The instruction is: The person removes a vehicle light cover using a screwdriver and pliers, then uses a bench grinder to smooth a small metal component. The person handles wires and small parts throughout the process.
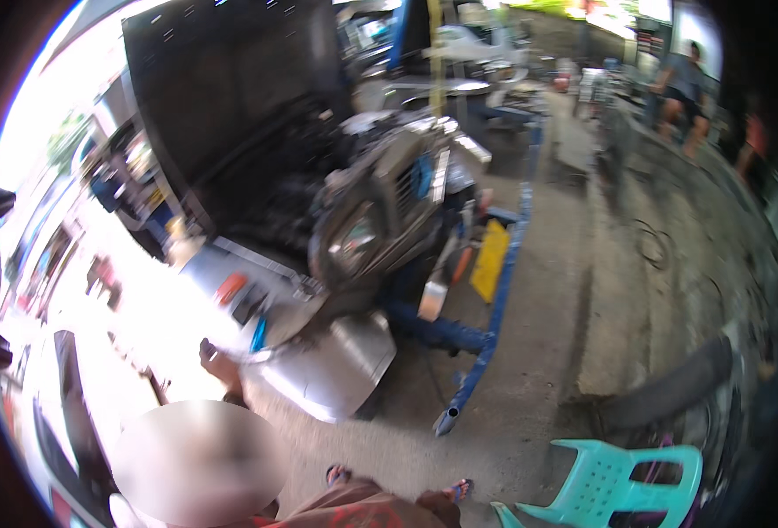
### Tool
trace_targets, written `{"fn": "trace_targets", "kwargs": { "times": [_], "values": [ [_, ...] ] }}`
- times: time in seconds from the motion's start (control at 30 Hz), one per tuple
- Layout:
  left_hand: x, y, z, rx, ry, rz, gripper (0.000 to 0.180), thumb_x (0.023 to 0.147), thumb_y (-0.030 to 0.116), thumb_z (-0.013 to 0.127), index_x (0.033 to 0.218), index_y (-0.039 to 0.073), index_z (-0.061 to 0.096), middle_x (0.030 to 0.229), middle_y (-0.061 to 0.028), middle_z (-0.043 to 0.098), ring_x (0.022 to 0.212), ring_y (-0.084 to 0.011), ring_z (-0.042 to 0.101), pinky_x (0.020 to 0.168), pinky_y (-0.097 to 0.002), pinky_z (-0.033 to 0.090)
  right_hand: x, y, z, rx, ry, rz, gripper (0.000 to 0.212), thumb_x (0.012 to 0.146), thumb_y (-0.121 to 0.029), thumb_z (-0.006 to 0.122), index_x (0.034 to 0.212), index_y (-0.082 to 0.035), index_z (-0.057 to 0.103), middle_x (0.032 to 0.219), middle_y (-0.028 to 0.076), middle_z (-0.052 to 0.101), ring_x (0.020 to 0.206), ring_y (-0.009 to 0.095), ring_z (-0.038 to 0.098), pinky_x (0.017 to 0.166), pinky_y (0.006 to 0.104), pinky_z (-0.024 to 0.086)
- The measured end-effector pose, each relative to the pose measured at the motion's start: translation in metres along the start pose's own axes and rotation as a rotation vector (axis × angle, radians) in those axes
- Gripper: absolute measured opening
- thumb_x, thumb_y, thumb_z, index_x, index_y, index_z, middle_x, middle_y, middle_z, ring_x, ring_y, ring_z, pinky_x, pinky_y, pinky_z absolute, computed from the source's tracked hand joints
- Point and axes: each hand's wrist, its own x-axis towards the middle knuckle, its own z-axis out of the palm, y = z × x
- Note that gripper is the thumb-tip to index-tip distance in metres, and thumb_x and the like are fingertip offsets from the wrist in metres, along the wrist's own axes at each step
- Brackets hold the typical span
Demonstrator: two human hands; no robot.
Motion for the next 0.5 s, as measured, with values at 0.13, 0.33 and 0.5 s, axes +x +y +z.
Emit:
{"fn": "trace_targets", "kwargs": {
  "times": [0.13,0.33,0.5],
  "values": [
    [-0.082,0.136,0.005,0.064,-0.188,0.237,0.017,0.091,0.004,0.064,0.105,0.002,0.072,0.096,-0.0123,0.071,0.086,-0.0234,0.065,0.080,-0.0361,0.051,0.069,-0.062,-0.058,0.002,-0.227,0.099,0.048,0.094,-0.038,0.063,0.131,-0.009,0.058,0.129,0.022,0.058,0.114,0.032,0.057,0.093,0.0522,0.046],
    [-0.162,0.299,0.019,0.080,-0.998,0.229,0.019,0.093,0.011,0.065,0.109,0.002,0.071,0.101,-0.0137,0.072,0.089,-0.0240,0.069,0.082,-0.0339,0.054,0.132,-0.283,-0.123,0.043,-0.064,-0.462,0.021,0.093,-0.016,0.061,0.100,0.001,0.070,0.077,0.015,0.070,0.073,0.031,0.069,0.061,0.0421,0.055],
    [-0.209,0.376,0.080,0.297,-1.595,0.532,0.029,0.095,0.021,0.064,0.117,0.002,0.068,0.116,-0.0167,0.069,0.106,-0.0324,0.066,0.092,-0.0417,0.052,0.149,-0.482,-0.138,-0.014,0.041,-0.705,0.021,0.092,-0.017,0.068,0.103,0.000,0.069,0.089,0.012,0.068,0.070,0.023,0.065,0.057,0.0364,0.053]
  ]
}}
